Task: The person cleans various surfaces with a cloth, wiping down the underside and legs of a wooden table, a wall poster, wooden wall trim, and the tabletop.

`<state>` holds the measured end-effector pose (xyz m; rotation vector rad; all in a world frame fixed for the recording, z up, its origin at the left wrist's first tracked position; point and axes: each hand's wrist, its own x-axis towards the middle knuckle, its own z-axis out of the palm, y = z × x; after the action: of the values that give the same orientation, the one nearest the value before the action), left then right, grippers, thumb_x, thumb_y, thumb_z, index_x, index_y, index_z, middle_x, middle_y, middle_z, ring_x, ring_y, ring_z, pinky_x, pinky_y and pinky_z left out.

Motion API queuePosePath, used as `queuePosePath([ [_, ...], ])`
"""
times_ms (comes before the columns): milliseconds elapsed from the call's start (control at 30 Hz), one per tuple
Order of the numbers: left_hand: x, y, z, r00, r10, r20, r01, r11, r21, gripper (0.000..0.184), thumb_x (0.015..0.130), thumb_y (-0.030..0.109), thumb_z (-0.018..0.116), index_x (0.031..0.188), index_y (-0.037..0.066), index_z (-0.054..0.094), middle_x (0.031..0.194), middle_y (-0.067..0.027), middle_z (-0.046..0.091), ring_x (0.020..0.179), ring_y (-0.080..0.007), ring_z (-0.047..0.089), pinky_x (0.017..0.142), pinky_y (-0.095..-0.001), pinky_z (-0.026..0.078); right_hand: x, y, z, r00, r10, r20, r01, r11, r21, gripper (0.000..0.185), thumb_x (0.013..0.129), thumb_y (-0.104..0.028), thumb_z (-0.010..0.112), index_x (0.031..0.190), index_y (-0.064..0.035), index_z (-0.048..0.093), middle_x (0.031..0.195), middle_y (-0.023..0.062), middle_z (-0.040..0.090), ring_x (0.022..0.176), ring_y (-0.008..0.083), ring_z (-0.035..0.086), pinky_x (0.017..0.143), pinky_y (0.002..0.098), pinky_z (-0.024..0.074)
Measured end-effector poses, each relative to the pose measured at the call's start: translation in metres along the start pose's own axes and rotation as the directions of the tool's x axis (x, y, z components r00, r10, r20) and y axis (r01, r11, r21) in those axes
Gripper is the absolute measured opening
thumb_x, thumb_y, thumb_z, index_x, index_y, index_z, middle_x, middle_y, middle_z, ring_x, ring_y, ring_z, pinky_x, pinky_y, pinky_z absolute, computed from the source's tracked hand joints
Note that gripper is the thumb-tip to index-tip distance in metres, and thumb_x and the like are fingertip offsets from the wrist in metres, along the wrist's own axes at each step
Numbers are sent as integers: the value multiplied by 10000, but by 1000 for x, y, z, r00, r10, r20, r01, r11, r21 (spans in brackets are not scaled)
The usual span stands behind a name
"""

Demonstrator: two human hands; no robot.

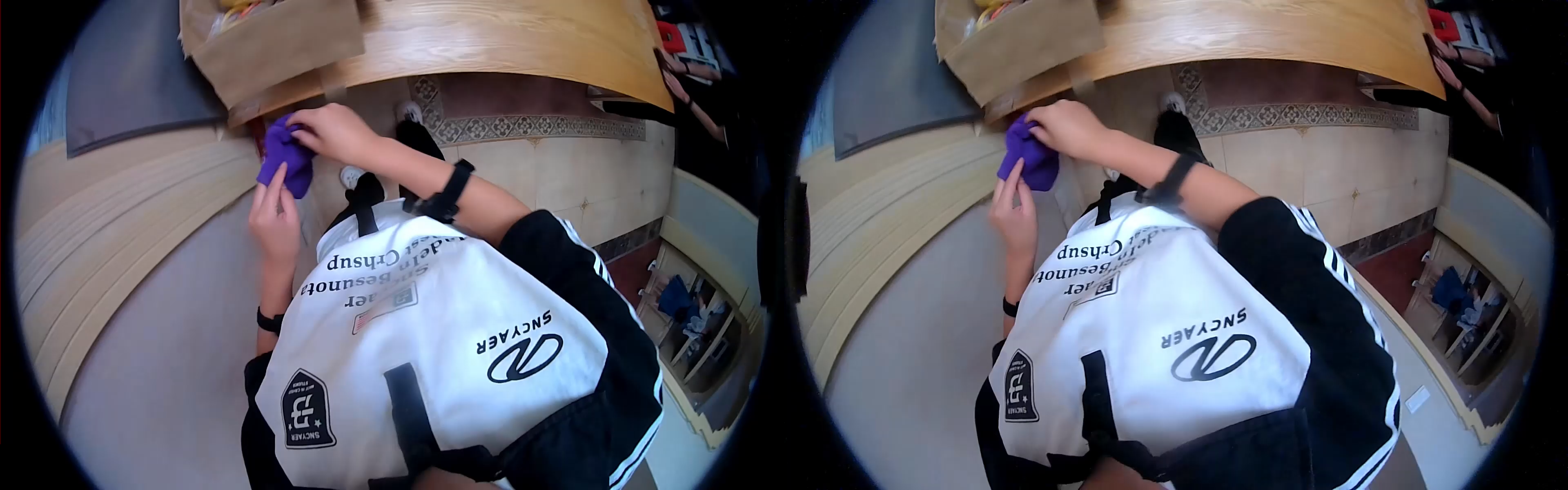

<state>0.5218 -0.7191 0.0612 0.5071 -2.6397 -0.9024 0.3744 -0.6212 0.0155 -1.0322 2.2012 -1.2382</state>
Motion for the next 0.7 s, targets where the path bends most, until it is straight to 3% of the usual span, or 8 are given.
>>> queuePosePath([
  [133,-35,47,90,993,109,34,-99,971,-219,407,768,-89,509,1132,60,614,864,-185,588,784,-305,618,683,-340,478,-114,82,-76,994,17,-111,-33,990,-138,227,810,-243,629,960,-78,668,807,157,648,714,320,632,639,366,503],
  [233,-13,66,148,966,144,216,-102,976,-193,442,777,-70,514,1183,91,583,764,-191,515,683,-319,576,654,-363,471,-155,139,-128,975,151,-166,-150,989,16,234,840,-192,618,982,-9,655,734,144,653,594,187,622,577,281,480],
  [267,-5,72,167,954,143,262,-93,977,-193,445,788,-51,524,1205,98,565,825,-194,564,711,-329,583,673,-358,478,-168,157,-140,940,292,-175,-273,954,126,231,826,-227,624,929,-26,667,748,141,656,644,248,644,607,328,493],
  [300,-11,89,163,970,167,176,-112,951,-287,413,801,-34,533,1192,93,570,888,-195,601,728,-331,592,689,-350,486,-188,146,-148,922,354,-158,-328,930,167,221,835,-217,620,924,-19,661,694,119,641,598,197,619,571,306,478],
  [433,4,111,250,940,55,336,80,924,-374,292,814,5,558,1100,41,605,846,-179,635,677,-286,617,649,-313,491,-227,213,-190,824,566,-15,-486,720,496,199,861,-194,605,900,0,635,581,38,577,515,76,531,485,242,421],
  [567,32,134,305,858,-168,485,336,897,-285,209,798,54,619,1004,22,637,743,-142,646,596,-198,610,586,-278,474,-219,265,-229,841,536,-71,-428,740,519,216,872,-200,597,885,14,627,583,27,581,504,79,532,478,241,414],
  [633,51,142,331,885,-214,414,358,881,-309,193,787,67,643,973,17,637,679,-115,628,554,-173,586,556,-275,465,-198,285,-244,836,546,-48,-473,763,440,226,883,-201,580,919,18,618,575,29,590,510,81,540,491,238,426],
  [700,71,145,358,941,-287,179,332,883,-331,236,796,81,619,1020,6,606,785,-137,633,677,-210,612,618,-320,480,-172,305,-249,824,553,-123,-426,748,509,308,877,-185,567,1110,15,555,799,136,653,724,174,629,669,290,491],
])
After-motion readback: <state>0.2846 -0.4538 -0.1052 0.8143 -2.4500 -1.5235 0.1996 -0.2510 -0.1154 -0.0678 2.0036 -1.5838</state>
